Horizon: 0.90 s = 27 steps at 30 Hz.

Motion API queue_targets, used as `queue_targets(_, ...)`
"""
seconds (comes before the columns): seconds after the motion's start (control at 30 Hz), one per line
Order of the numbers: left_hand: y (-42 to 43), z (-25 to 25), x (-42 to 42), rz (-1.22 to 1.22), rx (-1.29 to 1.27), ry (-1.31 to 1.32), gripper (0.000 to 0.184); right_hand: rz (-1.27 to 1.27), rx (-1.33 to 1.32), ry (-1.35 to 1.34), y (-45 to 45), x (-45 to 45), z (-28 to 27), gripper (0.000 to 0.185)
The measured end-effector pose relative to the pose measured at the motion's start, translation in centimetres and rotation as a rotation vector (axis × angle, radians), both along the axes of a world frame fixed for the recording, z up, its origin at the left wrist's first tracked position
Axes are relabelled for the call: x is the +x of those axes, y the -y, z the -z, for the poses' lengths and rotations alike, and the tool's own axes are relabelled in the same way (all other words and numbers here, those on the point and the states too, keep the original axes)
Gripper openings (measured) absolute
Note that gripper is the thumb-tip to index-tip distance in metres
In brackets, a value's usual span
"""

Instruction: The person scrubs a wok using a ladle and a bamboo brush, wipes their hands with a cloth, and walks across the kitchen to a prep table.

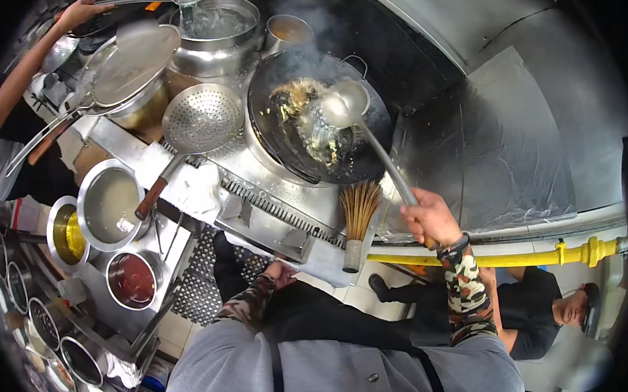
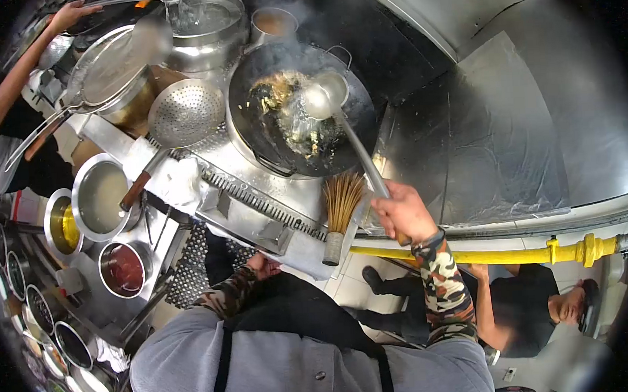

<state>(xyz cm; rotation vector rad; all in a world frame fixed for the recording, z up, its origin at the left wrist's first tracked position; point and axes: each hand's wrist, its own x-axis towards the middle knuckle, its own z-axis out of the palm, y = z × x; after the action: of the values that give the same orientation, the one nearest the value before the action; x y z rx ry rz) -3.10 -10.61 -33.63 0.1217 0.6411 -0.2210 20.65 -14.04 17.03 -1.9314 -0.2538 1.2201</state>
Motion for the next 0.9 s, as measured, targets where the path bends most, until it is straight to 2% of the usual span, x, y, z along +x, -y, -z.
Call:
queue_targets(0.03,-1.2,-0.3,-1.4,0.045,-0.049,0.21,0.036,-0.04,-0.016,0.135,1.2,-0.3,0.3,0.03)
queue_targets(0.07,-3.3,-5.0,-3.1,0.105,-0.042,0.228,0.036,-0.078,-0.027,0.271,2.4,-0.5,0.6,0.035)
queue_targets(0.1,-5.3,-9.1,-4.2,0.092,-0.02,0.217,0.036,-0.09,-0.004,0.261,3.4,-0.6,1.5,0.035)
queue_targets(0.17,-8.9,-16.2,-6.0,0.736,0.64,0.041,0.044,-0.114,0.009,0.641,5.4,-0.4,5.4,0.04)
queue_targets(0.2,-10.8,-20.3,-5.9,0.887,0.839,0.08,0.041,-0.135,0.157,0.892,6.3,-0.2,9.3,0.041)
queue_targets(0.23,-11.6,-20.1,-6.1,0.663,1.079,0.351,0.029,-0.072,0.087,0.793,6.4,-1.2,11.2,0.054)
queue_targets(0.27,-12.3,-24.6,-4.9,0.527,1.236,0.368,0.017,-0.058,0.127,0.889,6.4,-2.0,14.5,0.054)
queue_targets(0.3,-13.0,-27.4,-2.9,0.274,1.407,0.403,0.012,-0.064,0.198,0.873,5.7,-3.2,15.8,0.054)
queue_targets(0.33,-13.7,-32.8,-0.8,0.108,1.816,0.349,0.009,-0.079,0.336,1.187,5.8,-2.2,21.6,0.055)
queue_targets(0.37,-14.4,-36.1,1.2,-0.125,2.199,0.319,0.015,-0.008,0.223,0.947,4.2,-4.4,19.5,0.055)
queue_targets(0.43,-17.0,-37.6,6.2,-0.336,2.526,0.334,0.029,0.057,0.148,0.931,2.9,-5.1,20.6,0.05)
queue_targets(0.5,-19.4,-33.6,10.7,-0.053,2.546,0.364,0.027,0.066,0.207,0.865,2.0,-3.7,20.8,0.048)
queue_targets(0.53,-20.0,-32.8,11.5,0.202,2.54,0.363,0.027,-0.021,0.287,1.043,0.4,-3.7,18.2,0.046)
queue_targets(0.57,-20.3,-32.3,11.7,0.458,2.514,0.36,0.028,-0.055,0.373,1.1,-0.9,-2.0,18.5,0.042)
queue_targets(0.63,-20.3,-31.1,11.4,0.168,2.394,0.453,0.035,0.118,0.391,0.447,-6.3,-2.5,11.0,0.032)
queue_targets(0.67,-20.7,-32.7,9.8,-0.034,2.407,0.515,0.038,0.051,0.316,0.451,-9.1,-1.4,9.1,0.02)
queue_targets(0.7,-21.2,-34.7,7.5,-0.225,2.404,0.575,0.041,0.044,0.388,0.312,-12.0,-0.2,7.8,0.01)
queue_targets(0.83,-25.0,-36.0,0.9,-0.246,2.273,0.433,0.045,0.029,0.312,0.285,-26.3,2.1,3.6,0.012)
queue_targets(0.87,-26.2,-36.0,-0.8,-0.137,2.071,0.417,0.043,-0.02,0.317,0.252,-29.4,3.0,3.5,0.012)
queue_targets(0.9,-27.3,-36.0,-2.5,-0.033,1.867,0.399,0.04,-0.001,0.318,0.353,-32.4,2.6,3.5,0.009)
